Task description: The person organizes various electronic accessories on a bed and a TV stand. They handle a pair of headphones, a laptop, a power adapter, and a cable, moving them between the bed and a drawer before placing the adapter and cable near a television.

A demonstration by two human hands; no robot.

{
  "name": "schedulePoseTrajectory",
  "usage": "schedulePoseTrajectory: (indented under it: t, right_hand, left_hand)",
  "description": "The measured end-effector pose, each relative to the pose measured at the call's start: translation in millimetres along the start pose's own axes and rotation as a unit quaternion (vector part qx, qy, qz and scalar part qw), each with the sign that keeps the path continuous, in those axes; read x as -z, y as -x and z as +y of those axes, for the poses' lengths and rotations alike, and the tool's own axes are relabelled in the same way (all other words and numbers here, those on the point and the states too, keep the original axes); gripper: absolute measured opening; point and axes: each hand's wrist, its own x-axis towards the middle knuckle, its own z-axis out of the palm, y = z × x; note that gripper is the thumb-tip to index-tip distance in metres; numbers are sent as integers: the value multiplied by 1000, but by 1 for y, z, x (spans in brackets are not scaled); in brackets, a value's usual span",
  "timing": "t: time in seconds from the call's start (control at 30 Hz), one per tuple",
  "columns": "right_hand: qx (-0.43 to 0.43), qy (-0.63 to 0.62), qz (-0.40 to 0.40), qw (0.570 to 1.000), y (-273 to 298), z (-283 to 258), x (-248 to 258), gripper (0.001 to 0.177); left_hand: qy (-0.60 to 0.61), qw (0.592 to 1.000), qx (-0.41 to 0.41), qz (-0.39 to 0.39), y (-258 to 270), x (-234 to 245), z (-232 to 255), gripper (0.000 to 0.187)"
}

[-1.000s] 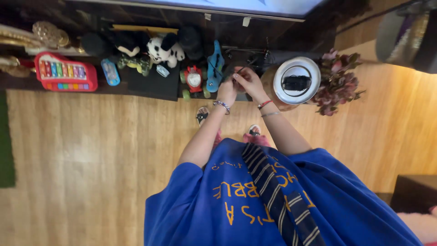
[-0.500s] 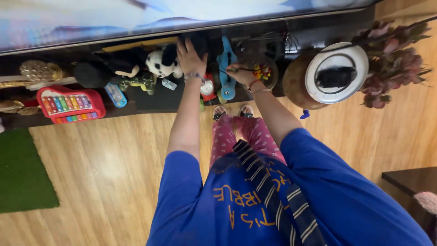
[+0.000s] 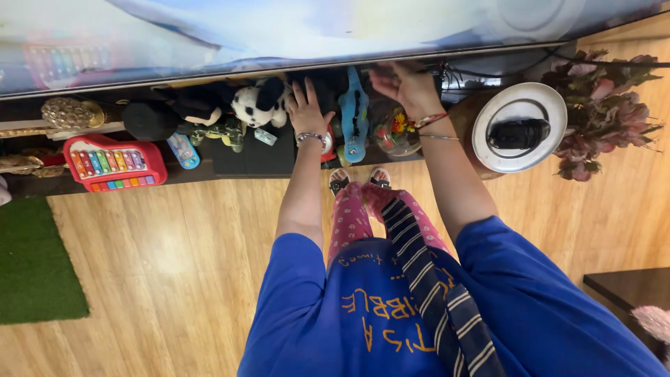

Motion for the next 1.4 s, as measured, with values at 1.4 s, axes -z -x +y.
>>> schedulePoseTrajectory:
  t: [1.4]
  right_hand:
    - [95, 93, -110, 985, 72, -23, -182, 30]
  left_hand:
    - [317, 922, -191, 110, 21, 170, -16, 67]
